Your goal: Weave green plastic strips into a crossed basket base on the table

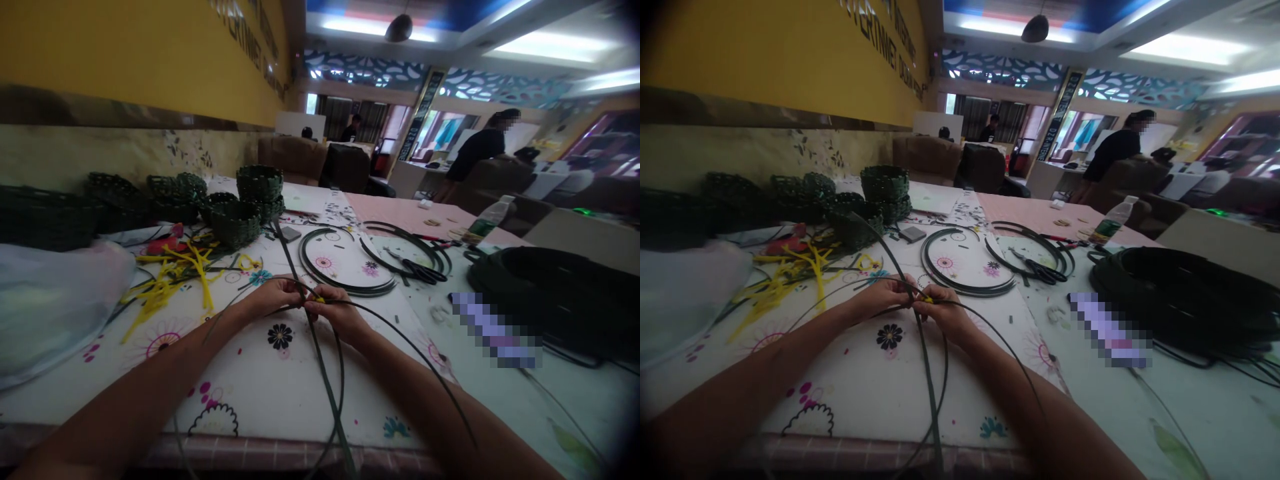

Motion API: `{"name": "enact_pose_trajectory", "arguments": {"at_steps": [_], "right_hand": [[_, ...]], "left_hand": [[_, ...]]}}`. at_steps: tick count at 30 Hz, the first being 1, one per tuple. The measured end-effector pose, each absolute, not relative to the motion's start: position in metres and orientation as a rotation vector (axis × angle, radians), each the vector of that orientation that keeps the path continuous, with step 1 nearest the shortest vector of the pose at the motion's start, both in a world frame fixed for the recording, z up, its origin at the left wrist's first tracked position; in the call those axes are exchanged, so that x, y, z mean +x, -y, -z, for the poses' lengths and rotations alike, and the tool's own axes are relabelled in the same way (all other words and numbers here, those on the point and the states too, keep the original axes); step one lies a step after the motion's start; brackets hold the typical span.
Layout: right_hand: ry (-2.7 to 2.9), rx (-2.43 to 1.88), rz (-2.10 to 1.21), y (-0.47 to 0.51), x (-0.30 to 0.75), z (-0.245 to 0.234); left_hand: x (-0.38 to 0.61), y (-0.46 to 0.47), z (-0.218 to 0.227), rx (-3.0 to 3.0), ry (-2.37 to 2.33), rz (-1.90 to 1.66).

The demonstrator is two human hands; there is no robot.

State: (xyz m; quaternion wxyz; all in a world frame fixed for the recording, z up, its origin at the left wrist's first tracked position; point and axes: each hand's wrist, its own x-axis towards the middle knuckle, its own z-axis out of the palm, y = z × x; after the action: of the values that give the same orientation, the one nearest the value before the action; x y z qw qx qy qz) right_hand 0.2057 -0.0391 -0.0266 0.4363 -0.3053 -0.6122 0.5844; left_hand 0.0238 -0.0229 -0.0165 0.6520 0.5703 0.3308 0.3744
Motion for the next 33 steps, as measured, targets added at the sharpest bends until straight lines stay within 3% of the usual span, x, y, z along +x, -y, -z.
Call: {"name": "enact_pose_trajectory", "arguments": {"at_steps": [8,16,23,29,33], "right_hand": [[1.549,-0.737,-1.462,0.039,0.209,0.027],[1.431,-0.689,-1.596,0.035,0.210,0.028],[1.323,-0.687,-1.730,0.038,0.211,0.029],[1.321,-0.669,-1.760,0.038,0.210,0.028],[1.387,-0.622,-1.739,0.044,0.206,0.024]], "left_hand": [[0.023,0.029,0.010,1.378,-0.729,-0.818],[0.005,0.021,-0.007,1.931,-0.785,-0.630],[0.005,0.022,-0.005,2.325,-0.669,-0.833],[0.009,0.024,-0.006,2.228,-0.691,-0.859],[0.007,0.026,-0.006,1.828,-0.573,-0.569]]}}
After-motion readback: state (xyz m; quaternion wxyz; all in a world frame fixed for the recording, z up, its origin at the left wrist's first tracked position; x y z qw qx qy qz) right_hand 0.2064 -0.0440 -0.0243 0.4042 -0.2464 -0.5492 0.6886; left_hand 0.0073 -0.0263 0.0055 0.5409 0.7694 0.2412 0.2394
